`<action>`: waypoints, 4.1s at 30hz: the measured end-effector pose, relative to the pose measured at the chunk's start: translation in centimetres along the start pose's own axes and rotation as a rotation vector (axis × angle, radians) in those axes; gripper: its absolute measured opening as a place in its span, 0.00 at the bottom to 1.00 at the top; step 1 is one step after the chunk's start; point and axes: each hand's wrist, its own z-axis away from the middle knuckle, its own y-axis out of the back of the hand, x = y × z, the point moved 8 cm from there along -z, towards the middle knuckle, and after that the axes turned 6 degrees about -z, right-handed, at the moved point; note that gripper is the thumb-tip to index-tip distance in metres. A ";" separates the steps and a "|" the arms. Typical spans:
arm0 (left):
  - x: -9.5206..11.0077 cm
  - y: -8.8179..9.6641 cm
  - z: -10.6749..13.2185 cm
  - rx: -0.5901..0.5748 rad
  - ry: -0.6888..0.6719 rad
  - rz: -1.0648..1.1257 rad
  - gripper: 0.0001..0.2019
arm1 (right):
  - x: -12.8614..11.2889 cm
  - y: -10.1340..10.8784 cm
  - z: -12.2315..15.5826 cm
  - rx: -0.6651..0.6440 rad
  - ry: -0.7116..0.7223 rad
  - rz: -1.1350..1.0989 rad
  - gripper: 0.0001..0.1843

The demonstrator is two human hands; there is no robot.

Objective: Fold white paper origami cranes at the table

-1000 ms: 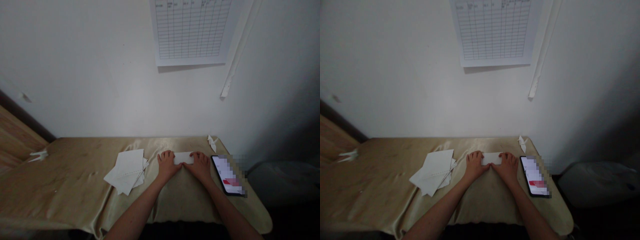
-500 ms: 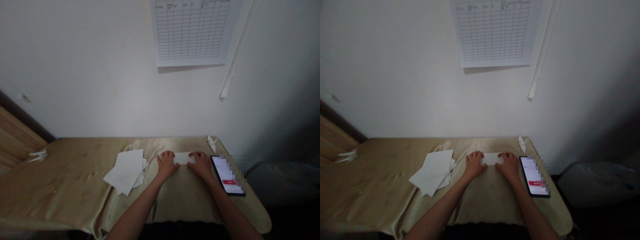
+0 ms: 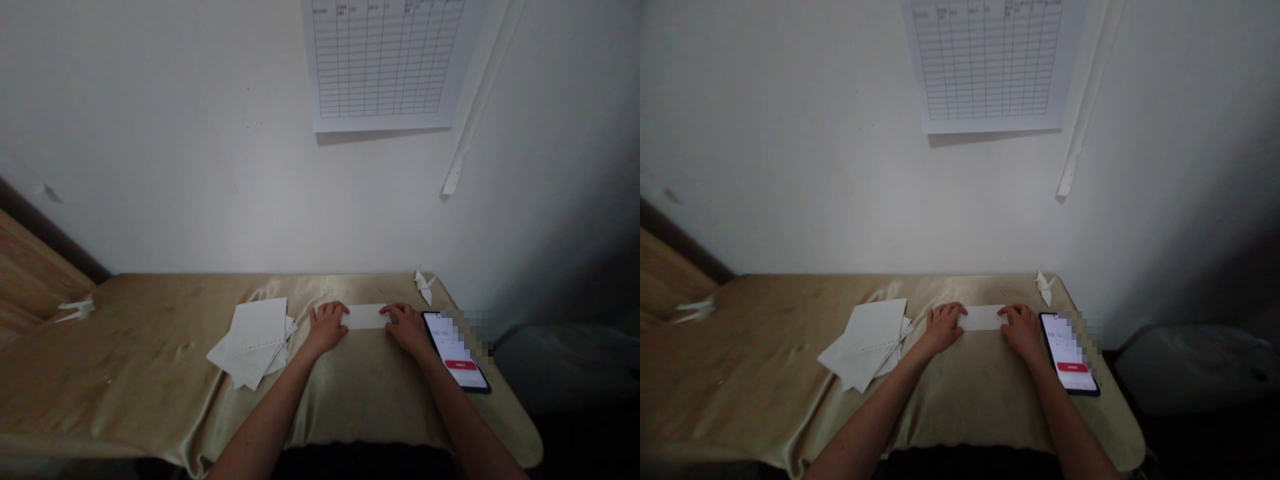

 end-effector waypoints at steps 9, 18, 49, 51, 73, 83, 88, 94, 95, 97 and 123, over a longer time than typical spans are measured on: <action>-0.8 0.1 0.0 -0.032 -0.075 0.033 0.25 | 0.4 -0.3 -0.4 -0.024 0.029 0.016 0.27; -0.7 0.6 0.1 -0.015 -0.054 0.037 0.23 | 0.7 -0.3 -0.5 0.003 0.059 0.023 0.27; 2.8 0.3 0.6 0.227 0.158 -0.006 0.23 | -2.2 -0.6 1.2 0.169 -0.031 0.049 0.28; 2.7 0.3 0.6 0.212 0.155 -0.002 0.23 | -2.1 -0.6 1.2 0.157 -0.048 0.032 0.27; -0.3 -0.5 -0.5 0.025 0.038 0.054 0.21 | 0.2 -0.5 -0.3 0.005 -0.015 -0.042 0.24; -1.5 -0.1 -0.5 -0.062 -0.030 0.113 0.24 | 1.3 -0.5 -0.9 -0.015 0.020 -0.088 0.24; -1.5 0.0 -0.5 -0.047 -0.034 0.120 0.24 | 1.5 -0.6 -0.9 -0.016 0.045 -0.099 0.24; -1.6 0.1 -0.6 -0.048 -0.028 0.130 0.23 | 0.7 -0.2 -0.3 0.048 0.093 -0.098 0.21; -1.7 0.2 -0.6 -0.049 -0.028 0.131 0.22 | 0.5 -0.1 -0.2 0.062 0.092 -0.100 0.20; -1.7 0.3 -0.7 -0.029 -0.036 0.129 0.19 | 0.0 0.2 0.2 0.091 0.092 -0.104 0.18; -2.5 0.6 -1.7 0.093 -0.090 0.054 0.28 | 0.2 -0.4 0.1 0.097 0.088 -0.031 0.29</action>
